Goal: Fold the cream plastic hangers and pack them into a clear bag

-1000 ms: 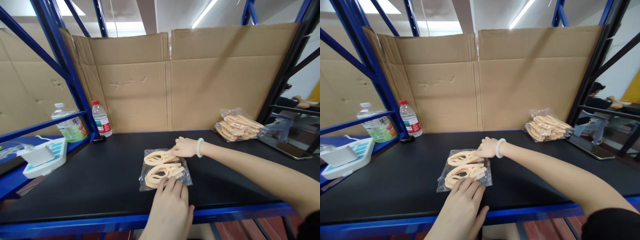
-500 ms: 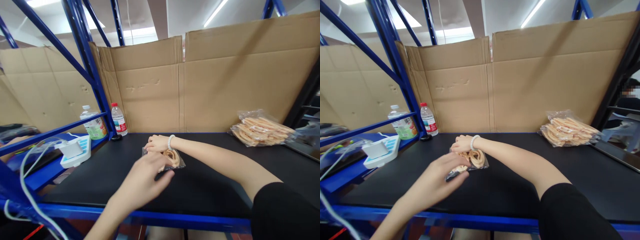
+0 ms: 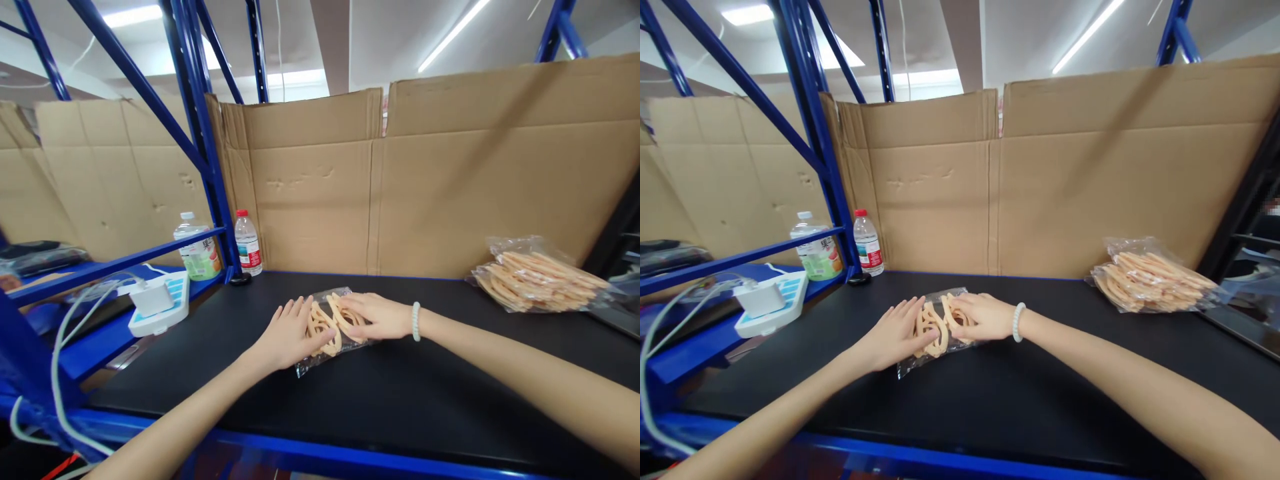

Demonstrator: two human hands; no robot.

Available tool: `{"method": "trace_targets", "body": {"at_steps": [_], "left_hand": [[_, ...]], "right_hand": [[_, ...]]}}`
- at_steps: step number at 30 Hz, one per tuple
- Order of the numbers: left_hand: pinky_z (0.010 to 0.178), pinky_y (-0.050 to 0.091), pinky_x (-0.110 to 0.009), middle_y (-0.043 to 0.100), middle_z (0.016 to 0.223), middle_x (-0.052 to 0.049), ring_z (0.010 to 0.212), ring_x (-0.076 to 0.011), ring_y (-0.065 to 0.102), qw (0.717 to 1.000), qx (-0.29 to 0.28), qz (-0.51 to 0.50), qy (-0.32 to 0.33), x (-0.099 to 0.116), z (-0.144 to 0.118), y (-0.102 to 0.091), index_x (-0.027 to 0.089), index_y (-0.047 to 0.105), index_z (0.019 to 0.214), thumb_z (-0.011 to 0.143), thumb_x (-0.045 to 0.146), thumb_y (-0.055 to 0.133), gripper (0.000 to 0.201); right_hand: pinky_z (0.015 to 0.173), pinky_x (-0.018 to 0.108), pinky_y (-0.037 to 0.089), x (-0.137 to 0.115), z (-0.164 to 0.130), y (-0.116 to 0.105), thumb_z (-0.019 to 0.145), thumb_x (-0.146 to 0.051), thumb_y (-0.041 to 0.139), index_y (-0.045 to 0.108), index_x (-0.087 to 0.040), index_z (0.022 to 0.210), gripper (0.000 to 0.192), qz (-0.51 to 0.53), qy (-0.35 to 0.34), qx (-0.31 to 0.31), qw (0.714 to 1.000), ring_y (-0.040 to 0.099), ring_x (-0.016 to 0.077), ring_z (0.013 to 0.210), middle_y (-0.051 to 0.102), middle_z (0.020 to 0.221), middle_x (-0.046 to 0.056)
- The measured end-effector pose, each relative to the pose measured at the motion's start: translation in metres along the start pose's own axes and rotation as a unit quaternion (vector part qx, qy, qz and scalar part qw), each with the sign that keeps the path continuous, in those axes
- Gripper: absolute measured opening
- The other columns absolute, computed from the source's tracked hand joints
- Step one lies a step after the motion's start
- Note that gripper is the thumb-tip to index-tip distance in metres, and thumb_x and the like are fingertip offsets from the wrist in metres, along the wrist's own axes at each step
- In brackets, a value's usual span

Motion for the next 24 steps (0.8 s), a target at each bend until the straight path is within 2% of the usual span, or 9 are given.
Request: {"method": "trace_targets", "body": {"at_steps": [2,5,9,15,19,21,24], "left_hand": [[0.112,0.018,-0.055,0.019,0.154,-0.022,0.142,-0.0393,0.015,1.000,-0.005,0.011,-0.005,0.011,-0.008,0.000,0.010,0.018,0.150,0.077,0.080,0.034,0.103],[0.110,0.019,-0.058,0.019,0.154,-0.021,0.142,-0.0386,0.014,0.999,-0.024,0.033,0.017,0.023,-0.017,-0.002,0.017,0.008,0.152,0.075,0.078,0.042,0.104],[0.108,0.020,-0.061,0.018,0.154,-0.022,0.141,-0.0397,0.017,0.997,-0.018,0.063,0.045,0.020,-0.018,0.003,0.019,0.008,0.152,0.078,0.072,0.044,0.098],[0.109,0.022,-0.058,0.014,0.156,-0.019,0.142,-0.0375,0.018,0.994,-0.026,0.074,0.074,-0.017,0.000,0.005,0.017,0.012,0.152,0.078,0.076,0.040,0.098],[0.110,0.023,-0.054,0.014,0.156,-0.017,0.143,-0.0342,0.016,0.992,-0.036,0.061,0.101,-0.050,0.023,-0.003,0.018,0.010,0.152,0.079,0.076,0.039,0.097],[0.112,0.023,-0.050,0.015,0.156,-0.017,0.144,-0.0333,0.014,0.993,-0.046,0.054,0.095,-0.067,0.035,-0.007,0.015,0.013,0.151,0.080,0.074,0.040,0.096],[0.114,0.021,-0.042,0.015,0.156,-0.019,0.143,-0.0313,0.017,0.993,-0.058,0.045,0.092,-0.093,0.053,-0.013,0.009,0.016,0.150,0.080,0.070,0.045,0.097]], "right_hand": [[0.111,0.049,0.024,-0.009,-0.009,0.002,0.085,-0.066,0.048,0.026,-0.012,0.148,0.086,0.000,0.003,-0.026,1.000,0.026,0.0331,0.139,0.027,0.152,0.020],[0.111,0.055,0.019,-0.015,-0.015,0.001,0.076,-0.071,0.056,0.019,-0.011,0.150,0.103,-0.001,0.028,-0.067,0.997,0.016,0.0375,0.141,0.020,0.154,0.021],[0.111,0.052,0.022,-0.015,-0.014,-0.001,0.069,-0.069,0.066,0.015,-0.012,0.151,0.112,-0.012,0.029,-0.070,0.997,0.023,0.0358,0.139,0.021,0.154,0.020],[0.109,0.050,0.029,-0.013,0.005,0.006,0.075,-0.067,0.061,0.021,-0.007,0.149,0.104,-0.014,0.035,-0.054,0.998,0.028,0.0368,0.138,0.022,0.153,0.023],[0.105,0.053,0.034,-0.005,0.041,0.013,0.075,-0.071,0.057,0.021,-0.006,0.149,0.104,-0.039,0.057,-0.053,0.996,0.034,0.0412,0.133,0.022,0.152,0.024],[0.101,0.055,0.037,0.000,0.062,0.018,0.076,-0.072,0.054,0.022,-0.006,0.148,0.103,-0.041,0.069,-0.052,0.995,0.037,0.0434,0.130,0.022,0.152,0.024],[0.101,0.055,0.037,0.008,0.093,0.024,0.077,-0.075,0.049,0.021,-0.010,0.149,0.101,-0.039,0.083,-0.045,0.995,0.034,0.0426,0.132,0.020,0.154,0.021]]}}
Point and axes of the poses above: each hand's wrist, its own z-axis towards the middle knuckle, its own y-axis out of the palm, x = y × z, the point moved 2 cm from there along z, towards the middle knuckle
